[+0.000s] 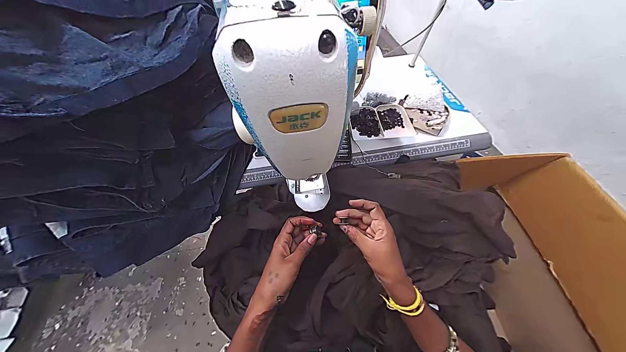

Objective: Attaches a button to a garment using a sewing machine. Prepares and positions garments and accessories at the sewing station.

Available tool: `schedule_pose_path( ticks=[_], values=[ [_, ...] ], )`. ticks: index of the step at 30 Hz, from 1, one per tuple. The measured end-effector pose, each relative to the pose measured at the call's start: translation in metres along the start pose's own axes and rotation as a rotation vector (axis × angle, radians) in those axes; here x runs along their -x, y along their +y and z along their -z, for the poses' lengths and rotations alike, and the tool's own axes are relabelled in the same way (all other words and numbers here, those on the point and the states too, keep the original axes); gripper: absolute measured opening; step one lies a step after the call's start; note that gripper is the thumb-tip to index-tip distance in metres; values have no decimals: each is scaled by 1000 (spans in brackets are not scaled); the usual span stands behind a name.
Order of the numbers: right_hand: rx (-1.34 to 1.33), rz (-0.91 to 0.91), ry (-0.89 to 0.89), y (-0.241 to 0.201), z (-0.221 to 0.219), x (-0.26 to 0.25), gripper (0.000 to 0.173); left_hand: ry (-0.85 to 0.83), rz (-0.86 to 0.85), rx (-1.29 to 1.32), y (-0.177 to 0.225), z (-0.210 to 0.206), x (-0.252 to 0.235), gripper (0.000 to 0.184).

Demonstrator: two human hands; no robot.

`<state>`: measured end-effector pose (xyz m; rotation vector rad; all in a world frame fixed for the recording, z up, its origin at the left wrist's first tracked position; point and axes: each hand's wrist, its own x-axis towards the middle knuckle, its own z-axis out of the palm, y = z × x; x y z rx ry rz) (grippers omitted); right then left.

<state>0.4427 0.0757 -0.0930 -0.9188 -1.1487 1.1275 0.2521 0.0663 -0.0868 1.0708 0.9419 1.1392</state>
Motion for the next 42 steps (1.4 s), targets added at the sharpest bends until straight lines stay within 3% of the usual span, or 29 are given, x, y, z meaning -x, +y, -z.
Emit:
schedule_pose_path(
  ticks=[5,7,9,13,16,17,21,24,28,31,34,36,38,41,42],
  values=[
    [42,65,-11,-5,3,-10,38,-102,111,12,16,9,8,35],
    [257,169,3,-14,19,-35,26,-159,48,-99,33,19,10,32],
    [650,236,81,-30,50,-81,20,-169,-61,-191,57,33,12,24],
    [1030,38,220,-42,116,-186,21,-81,-268,-297,106,62,7,15],
    [1239,-58,140,-60,124,-228,31,6,-353,-278,141,77,-3,9],
    [1246,-4,128,-75,117,-236,32,35,-381,-290,155,80,-10,6],
    [1029,609,130,-162,53,-260,22,169,-548,-541,230,73,-66,10],
    [895,834,-63,-224,-10,-275,20,152,-707,-895,286,46,-131,25],
    [870,847,-265,-249,-61,-287,16,-5,-709,-1171,313,0,-196,34],
    [893,814,-273,-251,-73,-289,15,-2,-606,-1301,319,-23,-210,35],
    [881,739,-263,-251,-79,-296,15,24,-683,-1314,318,-27,-210,29],
    [773,668,-301,-251,-84,-302,24,124,-859,-1244,319,-24,-210,29],
    [644,599,-436,-249,-86,-312,41,142,-921,-1077,335,-23,-212,30],
    [601,554,-524,-251,-87,-331,71,-40,-855,-690,356,-13,-212,25],
    [630,585,-491,-248,-85,-338,72,-109,-816,-524,358,-6,-210,22]
  ],
)
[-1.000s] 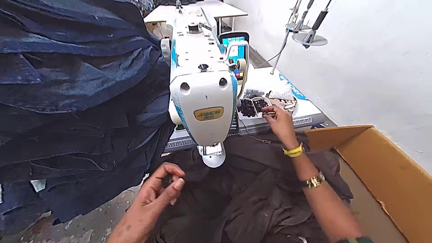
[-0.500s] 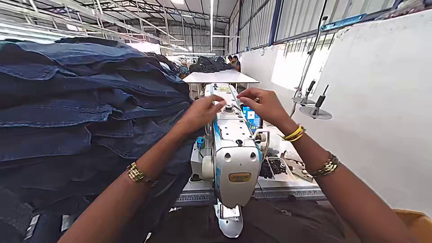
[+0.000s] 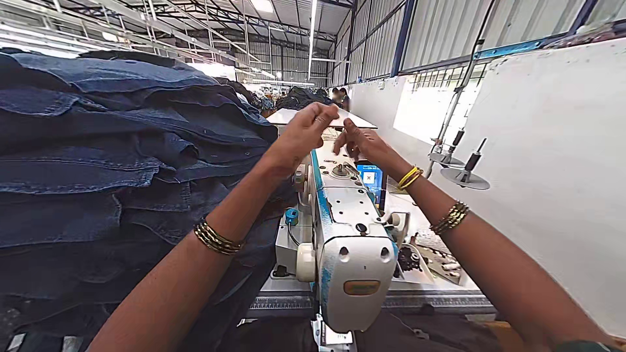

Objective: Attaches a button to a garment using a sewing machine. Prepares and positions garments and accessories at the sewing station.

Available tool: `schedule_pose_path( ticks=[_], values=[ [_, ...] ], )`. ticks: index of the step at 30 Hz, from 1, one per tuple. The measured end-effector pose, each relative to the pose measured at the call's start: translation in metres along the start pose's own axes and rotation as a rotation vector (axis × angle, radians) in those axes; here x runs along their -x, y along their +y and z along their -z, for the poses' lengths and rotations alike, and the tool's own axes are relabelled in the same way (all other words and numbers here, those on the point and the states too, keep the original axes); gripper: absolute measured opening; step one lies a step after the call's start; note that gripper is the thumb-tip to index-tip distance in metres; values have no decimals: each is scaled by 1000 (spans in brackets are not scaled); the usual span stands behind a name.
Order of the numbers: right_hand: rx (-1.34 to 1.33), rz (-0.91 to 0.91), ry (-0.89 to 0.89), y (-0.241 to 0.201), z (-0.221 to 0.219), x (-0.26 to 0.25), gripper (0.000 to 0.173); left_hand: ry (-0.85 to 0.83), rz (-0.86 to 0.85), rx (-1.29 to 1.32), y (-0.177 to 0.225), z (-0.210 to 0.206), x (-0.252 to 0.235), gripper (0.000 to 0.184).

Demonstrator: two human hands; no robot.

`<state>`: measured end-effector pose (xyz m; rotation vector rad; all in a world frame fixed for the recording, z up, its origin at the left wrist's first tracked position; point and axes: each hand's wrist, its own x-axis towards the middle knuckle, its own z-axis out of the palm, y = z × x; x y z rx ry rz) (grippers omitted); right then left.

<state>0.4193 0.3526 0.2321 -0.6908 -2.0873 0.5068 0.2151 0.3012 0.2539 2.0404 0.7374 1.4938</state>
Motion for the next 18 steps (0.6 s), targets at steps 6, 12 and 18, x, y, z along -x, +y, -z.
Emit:
schedule_pose_path(
  ticks=[6,12,18],
  values=[
    [163,-277,-51,33,10,8,42,-202,69,-56,-42,27,26,22],
    [237,-233,19,44,-18,-13,44,-378,-273,-1176,-83,26,-4,26],
    [413,-198,-23,40,-18,-29,30,-271,-126,-1250,-84,4,-41,28]
  ],
)
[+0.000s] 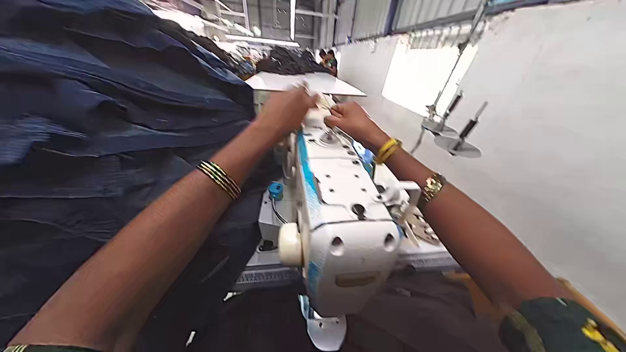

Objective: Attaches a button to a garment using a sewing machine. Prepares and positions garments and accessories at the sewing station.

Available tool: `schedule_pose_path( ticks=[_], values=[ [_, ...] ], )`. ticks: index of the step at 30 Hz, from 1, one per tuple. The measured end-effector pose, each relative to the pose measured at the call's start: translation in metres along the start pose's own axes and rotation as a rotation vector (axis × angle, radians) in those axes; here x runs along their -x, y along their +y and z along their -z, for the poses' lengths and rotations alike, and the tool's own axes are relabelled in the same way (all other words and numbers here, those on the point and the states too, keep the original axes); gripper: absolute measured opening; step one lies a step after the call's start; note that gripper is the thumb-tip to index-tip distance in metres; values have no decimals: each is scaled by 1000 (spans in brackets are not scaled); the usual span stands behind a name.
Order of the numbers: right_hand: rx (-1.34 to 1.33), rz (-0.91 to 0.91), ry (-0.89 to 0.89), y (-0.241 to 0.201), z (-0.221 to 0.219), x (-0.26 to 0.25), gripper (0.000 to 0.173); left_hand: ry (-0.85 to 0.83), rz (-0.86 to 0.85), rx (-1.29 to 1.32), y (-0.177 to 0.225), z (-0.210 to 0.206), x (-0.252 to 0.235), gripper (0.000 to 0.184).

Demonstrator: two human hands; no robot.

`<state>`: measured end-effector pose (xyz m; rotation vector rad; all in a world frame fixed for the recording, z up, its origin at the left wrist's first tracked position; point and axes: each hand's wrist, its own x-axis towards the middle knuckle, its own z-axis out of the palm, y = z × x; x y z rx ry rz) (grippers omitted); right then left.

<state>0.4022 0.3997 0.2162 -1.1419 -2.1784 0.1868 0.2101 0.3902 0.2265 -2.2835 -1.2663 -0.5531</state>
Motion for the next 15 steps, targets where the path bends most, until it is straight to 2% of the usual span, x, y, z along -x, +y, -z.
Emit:
schedule_pose_path(
  ticks=[1,3,5,7,9,10,12,15],
  values=[
    [-10,12,30,2,1,4,27,-6,97,88,-2,2,-8,28],
    [-129,11,85,7,10,25,29,112,183,275,-8,9,-8,29],
    [-180,-90,141,19,30,61,51,224,225,387,3,27,25,47],
    [27,-182,150,58,36,111,41,249,216,396,7,28,82,49],
    [254,-337,-36,117,26,161,28,163,251,451,12,22,142,44],
    [311,-424,-153,143,16,185,25,92,291,511,19,22,169,41],
    [357,-530,-274,175,-4,221,18,-13,358,643,24,14,211,37],
    [319,-528,-389,200,-23,245,28,-72,428,761,24,-5,254,40]
  ],
)
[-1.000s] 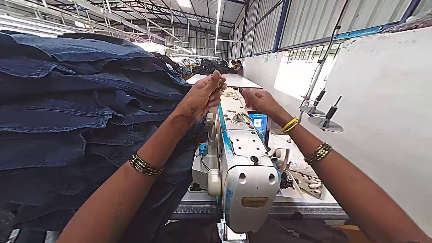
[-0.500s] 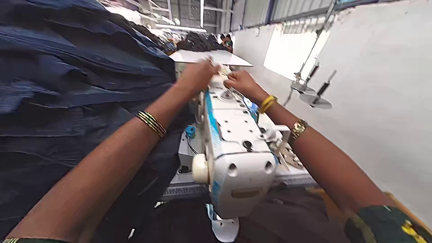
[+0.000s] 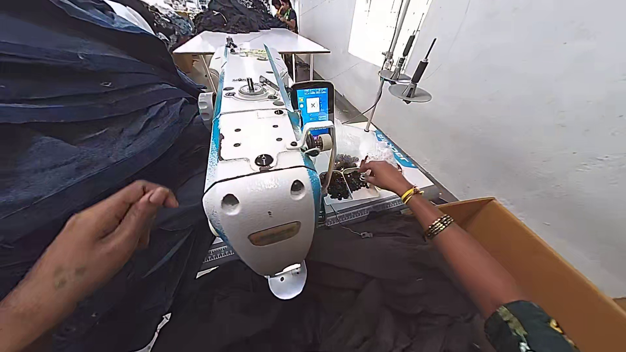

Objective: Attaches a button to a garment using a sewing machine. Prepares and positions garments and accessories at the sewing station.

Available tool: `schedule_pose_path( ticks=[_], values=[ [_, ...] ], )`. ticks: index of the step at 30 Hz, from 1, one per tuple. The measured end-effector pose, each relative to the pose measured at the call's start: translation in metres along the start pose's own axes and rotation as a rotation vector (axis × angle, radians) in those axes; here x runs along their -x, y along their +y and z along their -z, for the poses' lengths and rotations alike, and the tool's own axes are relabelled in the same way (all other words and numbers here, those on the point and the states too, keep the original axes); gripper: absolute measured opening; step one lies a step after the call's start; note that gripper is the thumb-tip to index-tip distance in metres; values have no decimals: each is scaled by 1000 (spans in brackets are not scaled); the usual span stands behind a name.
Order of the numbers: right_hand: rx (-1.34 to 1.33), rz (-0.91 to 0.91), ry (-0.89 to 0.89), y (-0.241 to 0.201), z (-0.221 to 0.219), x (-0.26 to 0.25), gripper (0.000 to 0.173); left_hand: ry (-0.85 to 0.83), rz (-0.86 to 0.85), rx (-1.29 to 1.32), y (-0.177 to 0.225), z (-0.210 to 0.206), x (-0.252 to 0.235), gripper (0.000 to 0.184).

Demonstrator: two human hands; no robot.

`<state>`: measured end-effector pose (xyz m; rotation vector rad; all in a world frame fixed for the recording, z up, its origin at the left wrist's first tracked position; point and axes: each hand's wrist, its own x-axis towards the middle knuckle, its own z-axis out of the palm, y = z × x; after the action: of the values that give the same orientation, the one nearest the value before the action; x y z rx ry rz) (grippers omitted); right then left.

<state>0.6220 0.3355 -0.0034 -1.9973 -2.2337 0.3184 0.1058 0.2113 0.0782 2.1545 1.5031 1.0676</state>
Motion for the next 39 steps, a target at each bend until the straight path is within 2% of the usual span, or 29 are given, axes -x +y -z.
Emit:
schedule_pose_path(
  ticks=[3,7,12,14,17,20,22,25,30,34,36,39],
  values=[
    [4,0,-20,1,-12,1,32,-20,57,46,-7,-1,25,39],
    [-28,2,44,4,-17,4,28,-92,188,205,-11,11,54,26],
    [-228,78,237,-22,24,10,23,-100,284,443,-21,7,84,21],
    [-361,250,433,-59,61,9,19,-103,304,476,-18,-3,87,25],
    [-460,584,666,-144,125,14,21,-77,271,529,-14,-26,83,27],
    [-453,802,640,-218,167,13,20,-72,238,609,-5,-43,81,25],
    [-394,883,611,-243,171,2,16,-95,253,642,2,-46,86,24],
    [-313,895,606,-248,169,-3,15,-112,312,681,3,-44,105,24],
    [-250,1009,732,-243,155,4,13,-126,386,736,-7,-44,133,22],
    [-19,1026,628,-237,167,9,26,-151,383,828,-2,-57,145,23],
    [-12,962,573,-226,175,25,35,-180,341,898,6,-70,156,24],
    [-263,850,759,-210,160,96,40,-230,296,1005,21,-93,174,27]
  ],
)
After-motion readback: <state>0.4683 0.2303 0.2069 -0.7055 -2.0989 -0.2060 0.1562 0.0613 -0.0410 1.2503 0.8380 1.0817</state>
